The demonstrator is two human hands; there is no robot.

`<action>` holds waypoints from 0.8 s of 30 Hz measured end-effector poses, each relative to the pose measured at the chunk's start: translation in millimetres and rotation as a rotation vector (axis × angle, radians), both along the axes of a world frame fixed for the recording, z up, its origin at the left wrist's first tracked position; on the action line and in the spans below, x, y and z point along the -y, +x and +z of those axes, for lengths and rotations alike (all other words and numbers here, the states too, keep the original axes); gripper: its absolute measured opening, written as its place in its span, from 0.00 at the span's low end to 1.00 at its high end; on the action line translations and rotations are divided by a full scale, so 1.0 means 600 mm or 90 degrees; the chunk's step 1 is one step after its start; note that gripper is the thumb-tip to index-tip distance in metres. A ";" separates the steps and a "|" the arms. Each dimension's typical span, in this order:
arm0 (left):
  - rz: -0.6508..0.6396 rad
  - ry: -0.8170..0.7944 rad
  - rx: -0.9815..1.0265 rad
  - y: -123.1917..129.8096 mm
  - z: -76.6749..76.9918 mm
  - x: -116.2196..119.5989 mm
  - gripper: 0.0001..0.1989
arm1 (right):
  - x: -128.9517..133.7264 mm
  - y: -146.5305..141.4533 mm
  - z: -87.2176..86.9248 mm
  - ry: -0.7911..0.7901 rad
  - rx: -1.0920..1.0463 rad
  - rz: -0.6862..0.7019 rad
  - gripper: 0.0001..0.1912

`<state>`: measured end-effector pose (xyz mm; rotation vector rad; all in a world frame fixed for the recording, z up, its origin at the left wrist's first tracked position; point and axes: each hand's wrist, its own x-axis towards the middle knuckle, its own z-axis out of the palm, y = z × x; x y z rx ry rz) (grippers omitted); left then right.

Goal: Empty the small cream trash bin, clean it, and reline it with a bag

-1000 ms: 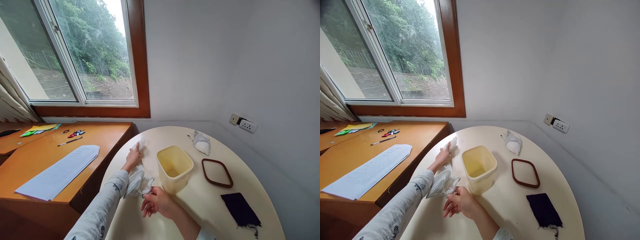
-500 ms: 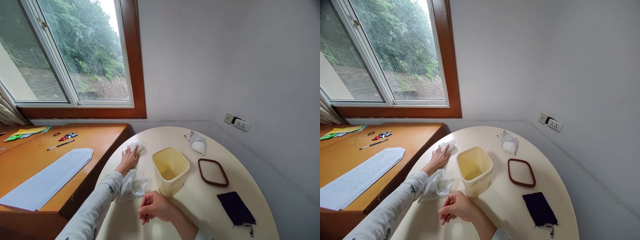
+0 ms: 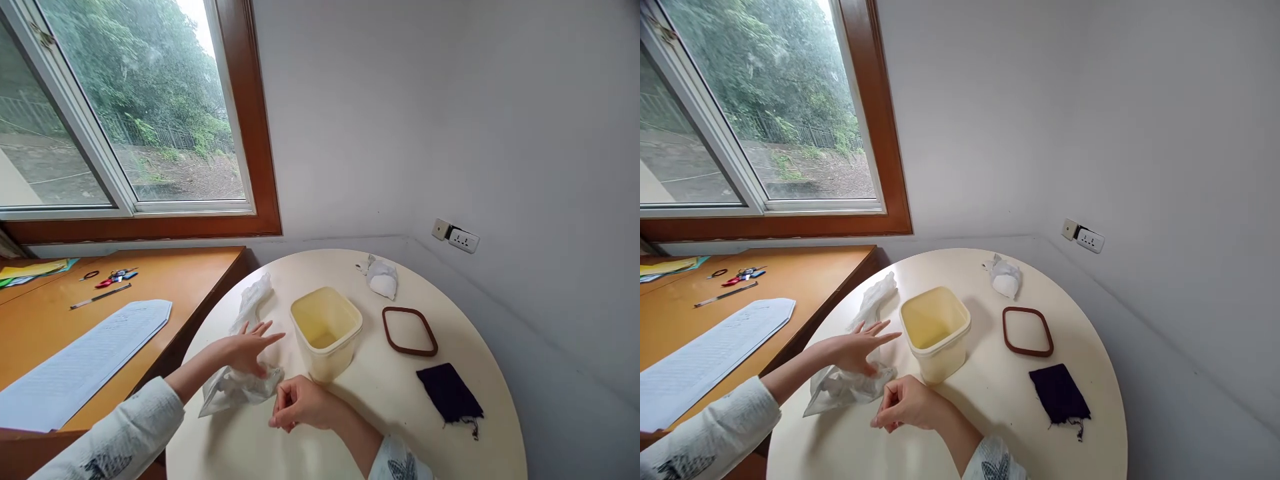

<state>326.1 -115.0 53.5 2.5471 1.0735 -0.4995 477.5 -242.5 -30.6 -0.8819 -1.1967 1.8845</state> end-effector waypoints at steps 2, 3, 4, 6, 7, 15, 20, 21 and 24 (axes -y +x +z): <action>-0.031 -0.019 -0.039 -0.004 0.009 0.011 0.50 | 0.006 0.005 0.001 0.007 -0.001 -0.004 0.23; -0.035 -0.026 -0.046 -0.006 0.014 0.013 0.50 | 0.010 0.009 0.002 0.010 -0.001 -0.006 0.23; -0.037 -0.037 -0.046 -0.006 0.020 0.015 0.49 | 0.014 0.012 0.003 0.012 0.001 -0.009 0.23; -0.037 -0.071 -0.040 -0.006 0.031 0.019 0.42 | 0.022 0.021 0.006 0.019 0.009 -0.014 0.23; -0.034 -0.087 -0.036 -0.005 0.037 0.021 0.37 | 0.027 0.026 0.007 0.022 0.015 -0.015 0.23; 0.120 -0.051 0.152 0.002 0.054 0.055 0.34 | 0.050 0.060 0.009 0.027 0.091 -0.003 0.21; 0.209 -0.123 0.465 0.033 0.034 0.104 0.59 | 0.063 0.074 0.018 0.042 0.129 0.052 0.19; 0.234 -0.145 0.526 0.043 0.023 0.114 0.61 | 0.064 0.078 0.021 0.045 0.131 0.068 0.19; 0.281 -0.175 0.681 0.075 -0.017 0.136 0.63 | 0.065 0.097 0.028 0.053 0.153 0.158 0.17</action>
